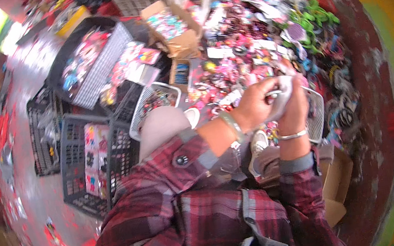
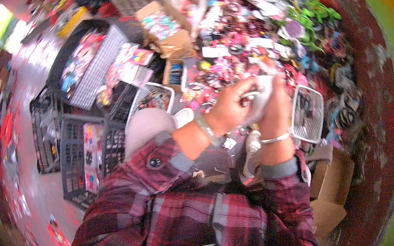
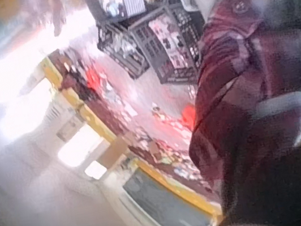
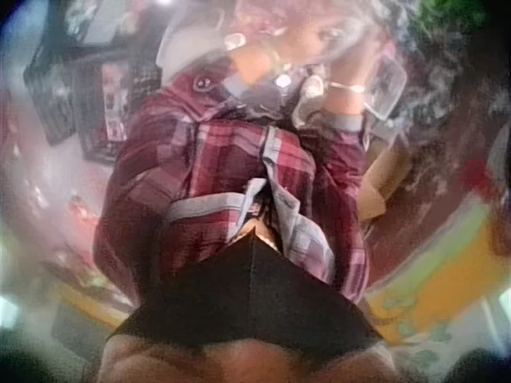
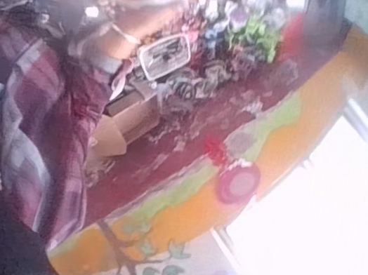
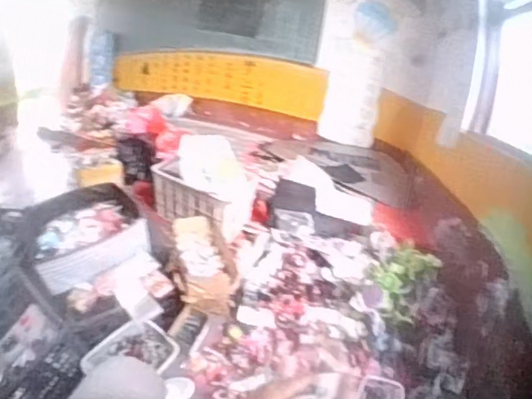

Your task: The person picks up several hair ties and small accessories from a pile on the floor, places them into a white cloth bag, and closes the bag by hand.

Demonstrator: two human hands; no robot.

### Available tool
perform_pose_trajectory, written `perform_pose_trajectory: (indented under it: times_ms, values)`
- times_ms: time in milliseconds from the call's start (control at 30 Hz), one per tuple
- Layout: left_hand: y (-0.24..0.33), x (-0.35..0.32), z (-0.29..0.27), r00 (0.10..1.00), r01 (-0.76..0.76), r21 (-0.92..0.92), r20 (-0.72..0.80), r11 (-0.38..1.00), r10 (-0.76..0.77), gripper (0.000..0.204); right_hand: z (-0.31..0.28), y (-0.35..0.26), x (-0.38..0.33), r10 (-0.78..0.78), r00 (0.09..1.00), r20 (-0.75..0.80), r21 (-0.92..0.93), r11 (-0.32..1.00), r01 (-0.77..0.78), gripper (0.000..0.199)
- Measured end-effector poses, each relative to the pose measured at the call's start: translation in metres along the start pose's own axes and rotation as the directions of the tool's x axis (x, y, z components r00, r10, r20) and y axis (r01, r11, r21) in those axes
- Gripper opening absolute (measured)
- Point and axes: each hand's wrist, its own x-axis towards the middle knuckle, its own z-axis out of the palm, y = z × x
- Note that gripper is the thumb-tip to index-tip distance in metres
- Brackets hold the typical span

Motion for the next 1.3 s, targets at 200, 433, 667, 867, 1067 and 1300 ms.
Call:
perform_pose_trajectory:
  times_ms: [200, 433, 667, 867, 1067, 1300]
  values:
    - [-0.001, 0.000, -0.027, 0.931, 0.191, -0.957, 0.107, 0.216, -0.348, 0.032, -0.032, 0.002, 0.004, 0.095, 0.929, 0.357, 0.513, 0.811, -0.280, 0.050]
    - [0.041, -0.043, -0.121, 0.923, -0.121, -0.954, -0.210, 0.276, -0.322, 0.027, -0.047, 0.016, -0.014, 0.391, 0.920, -0.005, 0.269, 0.887, -0.375, 0.053]
    - [-0.030, -0.148, -0.245, 0.689, -0.181, -0.768, -0.545, 0.615, -0.478, 0.030, -0.055, 0.022, -0.040, 0.464, 0.872, -0.157, 0.185, 0.881, -0.436, 0.044]
    - [-0.124, -0.216, -0.283, 0.445, -0.047, -0.705, -0.649, 0.707, -0.617, 0.029, -0.067, 0.036, -0.044, 0.525, 0.832, -0.179, 0.152, 0.850, -0.504, 0.041]
    - [-0.175, -0.233, -0.305, 0.304, 0.040, -0.697, -0.674, 0.716, -0.673, 0.018, -0.062, 0.048, -0.040, 0.539, 0.818, -0.201, 0.077, 0.841, -0.535, 0.040]
    - [-0.184, -0.246, -0.312, 0.098, 0.170, -0.799, -0.568, 0.576, -0.817, 0.072, -0.066, 0.051, -0.040, 0.566, 0.807, -0.168, 0.080, 0.824, -0.561, 0.041]
